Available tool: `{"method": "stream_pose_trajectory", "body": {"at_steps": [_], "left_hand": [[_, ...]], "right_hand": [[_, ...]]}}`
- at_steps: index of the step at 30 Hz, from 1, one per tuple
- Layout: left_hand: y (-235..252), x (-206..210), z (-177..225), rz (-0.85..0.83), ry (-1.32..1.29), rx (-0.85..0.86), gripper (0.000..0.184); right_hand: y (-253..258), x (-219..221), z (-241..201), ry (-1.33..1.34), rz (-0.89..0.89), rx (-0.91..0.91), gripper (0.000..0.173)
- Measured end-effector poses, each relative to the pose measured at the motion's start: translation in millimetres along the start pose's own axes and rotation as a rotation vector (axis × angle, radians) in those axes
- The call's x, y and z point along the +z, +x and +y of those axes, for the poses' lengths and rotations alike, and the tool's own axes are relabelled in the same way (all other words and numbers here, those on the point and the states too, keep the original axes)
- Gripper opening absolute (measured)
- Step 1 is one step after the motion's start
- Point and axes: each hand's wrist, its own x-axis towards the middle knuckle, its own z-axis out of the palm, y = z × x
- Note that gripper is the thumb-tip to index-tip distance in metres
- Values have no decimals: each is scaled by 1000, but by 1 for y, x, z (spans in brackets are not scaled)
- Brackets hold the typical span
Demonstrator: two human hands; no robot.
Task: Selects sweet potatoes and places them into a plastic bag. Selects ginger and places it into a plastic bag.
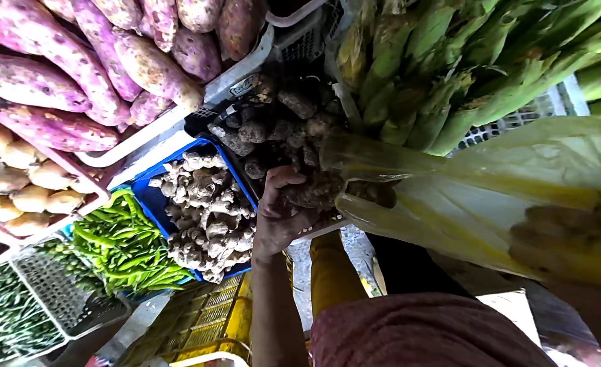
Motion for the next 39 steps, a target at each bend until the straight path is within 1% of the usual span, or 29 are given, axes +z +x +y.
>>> {"method": "stream_pose_trajectory", "body": {"at_steps": [2,6,9,12,15,17,18,19,20,21,22,23,24,25,26,27,28,29,30,32,34,36,37,39], "left_hand": [[-5,-1,3,20,9,23,57],[-13,4,16,79,53,110,45],[-17,7,26,85,2,142,49],[-20,16,27,18,-4,70,55],[-17,53,21,-86,122,-63,48],[-12,79,18,-220,233,-147,59],[-11,85,16,-258,239,-156,60],[-11,85,12,-242,219,-157,54],[-12,79,7,-166,190,-166,44],[-13,70,-3,-40,184,-181,32],[-11,57,-17,93,262,-223,25],[-6,42,-35,170,427,-304,25],[-1,27,-55,152,600,-422,33],[2,15,-77,69,722,-533,44],[3,6,-98,-39,815,-622,50],[0,0,-112,-122,880,-679,50],[-6,-2,-116,-159,922,-688,49],[-14,-3,-115,-161,945,-673,49],[-22,-5,-111,-148,971,-651,49],[-41,-3,-101,-141,1025,-620,53],[-49,-1,-90,-119,1040,-582,51],[-43,-2,-76,-114,999,-639,39],[-33,-2,-72,-123,1002,-666,34],[-7,-2,-77,-153,1065,-723,34]], "right_hand": [[0,-2,-2,-11,19,14,13],[4,-7,-7,11,-35,78,11],[6,-4,-7,-12,-43,101,13],[7,9,-8,-29,-36,105,14],[9,16,-9,-75,-3,90,10],[10,14,-11,-85,21,80,9],[11,13,-11,-89,39,71,10],[12,12,-12,-91,67,62,14],[13,10,-14,-91,100,59,18],[12,7,-16,-82,139,62,23],[12,3,-19,-65,163,74,28],[11,-1,-22,-53,154,94,28],[11,-3,-23,-38,117,118,25],[11,-5,-24,-13,66,139,19],[12,-5,-23,7,26,149,13],[13,-4,-23,12,1,151,9],[12,-3,-24,9,-4,142,8],[12,-2,-23,-5,14,118,10],[13,2,-22,-38,61,85,18],[13,15,-22,-87,211,63,37],[15,26,-23,-79,313,81,48],[17,33,-24,-68,354,107,52],[17,34,-24,-59,342,105,52],[17,24,-21,-37,244,81,45]]}}
